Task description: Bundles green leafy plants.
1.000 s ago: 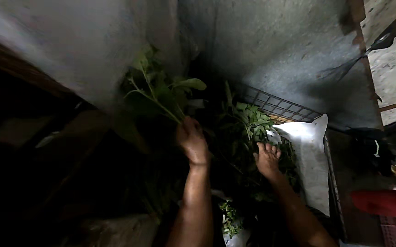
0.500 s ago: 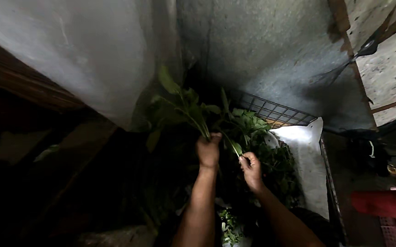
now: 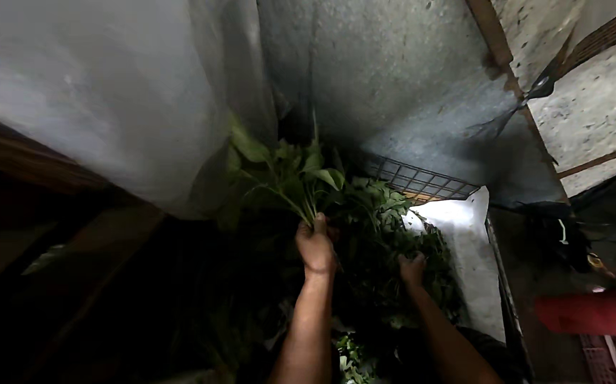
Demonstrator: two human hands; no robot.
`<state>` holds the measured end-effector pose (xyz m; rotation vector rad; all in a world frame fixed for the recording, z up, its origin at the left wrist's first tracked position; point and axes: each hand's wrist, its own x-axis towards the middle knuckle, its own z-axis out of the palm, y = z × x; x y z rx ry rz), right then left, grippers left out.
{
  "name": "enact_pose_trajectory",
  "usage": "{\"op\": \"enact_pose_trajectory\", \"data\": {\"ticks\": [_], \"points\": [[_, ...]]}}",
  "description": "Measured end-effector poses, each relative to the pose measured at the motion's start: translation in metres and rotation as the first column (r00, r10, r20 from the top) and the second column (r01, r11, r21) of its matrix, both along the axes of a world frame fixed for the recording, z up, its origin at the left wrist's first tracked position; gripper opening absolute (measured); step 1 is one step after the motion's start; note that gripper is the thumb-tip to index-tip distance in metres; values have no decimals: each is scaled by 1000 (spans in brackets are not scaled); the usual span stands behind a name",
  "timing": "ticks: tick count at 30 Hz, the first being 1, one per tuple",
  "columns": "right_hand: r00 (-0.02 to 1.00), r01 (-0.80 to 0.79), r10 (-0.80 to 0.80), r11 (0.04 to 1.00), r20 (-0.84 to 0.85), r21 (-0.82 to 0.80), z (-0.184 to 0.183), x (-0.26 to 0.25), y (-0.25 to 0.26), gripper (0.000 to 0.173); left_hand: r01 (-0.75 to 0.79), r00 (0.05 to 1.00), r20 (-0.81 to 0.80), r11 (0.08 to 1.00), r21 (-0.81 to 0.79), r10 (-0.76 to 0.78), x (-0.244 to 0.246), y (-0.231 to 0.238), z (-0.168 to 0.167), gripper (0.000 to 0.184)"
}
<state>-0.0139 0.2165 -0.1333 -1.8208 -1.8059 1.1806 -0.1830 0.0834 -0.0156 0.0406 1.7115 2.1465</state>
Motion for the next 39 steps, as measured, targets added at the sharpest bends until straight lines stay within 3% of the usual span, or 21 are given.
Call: {"op": "enact_pose_trajectory", "data": {"ticks": [4, 8, 10, 11, 13, 15, 18, 21, 24, 28, 30, 32, 34, 36, 38, 39], "points": [[955, -246, 273, 947, -115, 207, -4, -31, 22, 37, -8, 994, 109, 994, 107, -4, 5, 7, 3, 23], [919, -307, 288, 951, -270, -33, -3, -74, 33, 45, -21, 995, 97, 995, 103, 11, 3, 10, -2, 24], [926, -365, 344, 922, -158, -132, -5, -83, 35, 50, -22, 994, 108, 997, 78, 14, 1, 10, -3, 30], [915, -402, 395, 907, -79, -127, -8, -85, 35, 47, -23, 993, 120, 997, 69, 15, 0, 10, -2, 24], [896, -444, 444, 896, 9, -16, -5, -87, 28, 37, 4, 991, 136, 998, 58, -12, -1, 11, -2, 8], [890, -431, 449, 886, -79, 170, 9, -88, 14, 33, 68, 991, 118, 997, 25, -70, -1, 12, -3, 8], [806, -399, 510, 843, -301, 360, 41, -88, -22, 28, 205, 976, 95, 974, -102, -195, 6, 16, -7, 16], [759, -517, 616, 767, -212, 380, 69, -83, -55, 32, 261, 965, 32, 937, -232, -261, 12, 16, -7, 24], [733, -600, 669, 722, -125, 344, 71, -68, -73, 35, 160, 986, -4, 962, -220, -165, 13, 15, -5, 19], [670, -674, 740, 639, -57, 372, 40, -31, -80, 33, -8, 999, -43, 988, -153, 1, 9, 8, 1, 20], [643, -728, 766, 615, -8, 303, 20, -9, -71, 35, -77, 996, -61, 994, -72, 72, 1, 1, 5, 24], [611, -791, 783, 605, 114, 90, 2, 7, -51, 40, -133, 990, -44, 991, 33, 135, -9, -7, 11, 27], [613, -763, 751, 643, 248, -61, -14, 12, -26, 46, -147, 988, -44, 987, 69, 150, -16, -12, 13, 25], [713, -684, 655, 728, 251, 42, -22, 7, -4, 45, -102, 995, 4, 989, 106, 102, -15, -12, 13, 25], [827, -562, 553, 813, 100, 154, -31, -9, 15, 41, -53, 998, 42, 992, 114, 48, -11, -9, 10, 20], [864, -502, 504, 858, 11, 110, -31, -21, 22, 42, -39, 998, 55, 994, 98, 34, -10, -7, 9, 16]]}}
